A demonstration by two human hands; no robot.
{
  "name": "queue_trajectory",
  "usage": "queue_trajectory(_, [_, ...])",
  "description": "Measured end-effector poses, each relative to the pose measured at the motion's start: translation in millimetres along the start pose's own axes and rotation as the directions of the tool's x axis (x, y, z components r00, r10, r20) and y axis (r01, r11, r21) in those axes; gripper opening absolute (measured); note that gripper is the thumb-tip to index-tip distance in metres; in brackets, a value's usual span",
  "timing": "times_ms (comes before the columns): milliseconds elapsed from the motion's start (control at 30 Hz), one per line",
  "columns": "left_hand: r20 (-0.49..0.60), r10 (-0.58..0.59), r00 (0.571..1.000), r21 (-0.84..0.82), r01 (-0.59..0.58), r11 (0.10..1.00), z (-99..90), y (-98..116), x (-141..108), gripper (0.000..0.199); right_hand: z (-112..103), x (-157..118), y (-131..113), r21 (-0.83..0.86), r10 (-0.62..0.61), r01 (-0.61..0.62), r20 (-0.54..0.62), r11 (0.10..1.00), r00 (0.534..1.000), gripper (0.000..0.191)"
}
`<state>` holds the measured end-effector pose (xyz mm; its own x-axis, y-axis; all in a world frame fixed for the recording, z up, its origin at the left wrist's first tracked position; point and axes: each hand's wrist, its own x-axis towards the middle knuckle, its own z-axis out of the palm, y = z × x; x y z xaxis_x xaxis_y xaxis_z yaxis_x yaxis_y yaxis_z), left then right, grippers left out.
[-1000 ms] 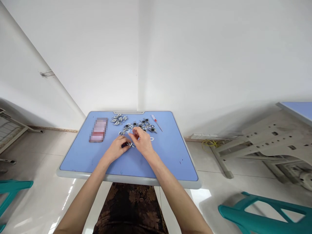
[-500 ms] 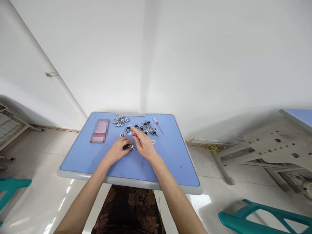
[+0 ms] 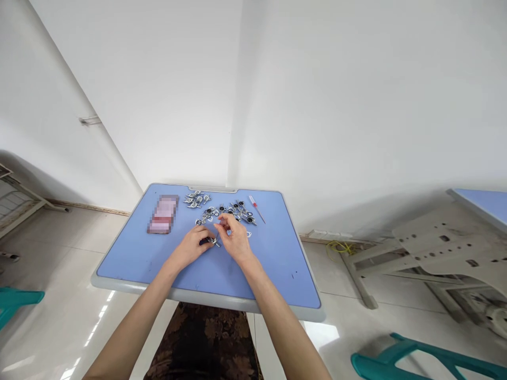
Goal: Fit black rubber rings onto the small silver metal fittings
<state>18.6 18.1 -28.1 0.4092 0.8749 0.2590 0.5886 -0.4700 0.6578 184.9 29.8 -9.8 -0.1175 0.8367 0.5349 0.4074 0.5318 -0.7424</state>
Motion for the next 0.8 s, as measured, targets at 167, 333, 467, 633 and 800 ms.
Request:
queue_trajectory(167, [-0.004,-0.003,1.000,-0.001,0.003,1.000,0.1,0.2,-0.2,0.014,3.2,-1.3,1.7,0.005,0.000,0.000,0.004,1.000,1.000,0.014])
queue_trajectory(333, [0.013,-0.004,1.000,-0.027,0.004,1.000,-2.7,3.1,-0.6,0.015,3.1,-2.7,4.5,0.006,-0.010,0.010,0.007,1.000,1.000,0.023])
queue_trajectory(467, [0.024,-0.026,0.999,-0.038,0.027,0.999,-3.3,4.2,-1.0,0.014,-3.6,-3.8,4.2,0.013,-0.050,0.049,0.065,0.999,0.997,0.031])
queue_trajectory(633, [0.018,-0.022,1.000,-0.042,0.023,0.999,-2.5,4.5,-1.1,0.014,-10.8,-3.7,4.4,0.077,-0.060,0.048,0.159,0.996,0.985,0.034])
queue_trajectory(800, [0.022,-0.007,1.000,-0.018,0.008,1.000,-1.4,3.8,-1.1,0.014,-10.9,-2.5,7.9,0.127,0.025,-0.038,0.102,0.991,0.994,0.022])
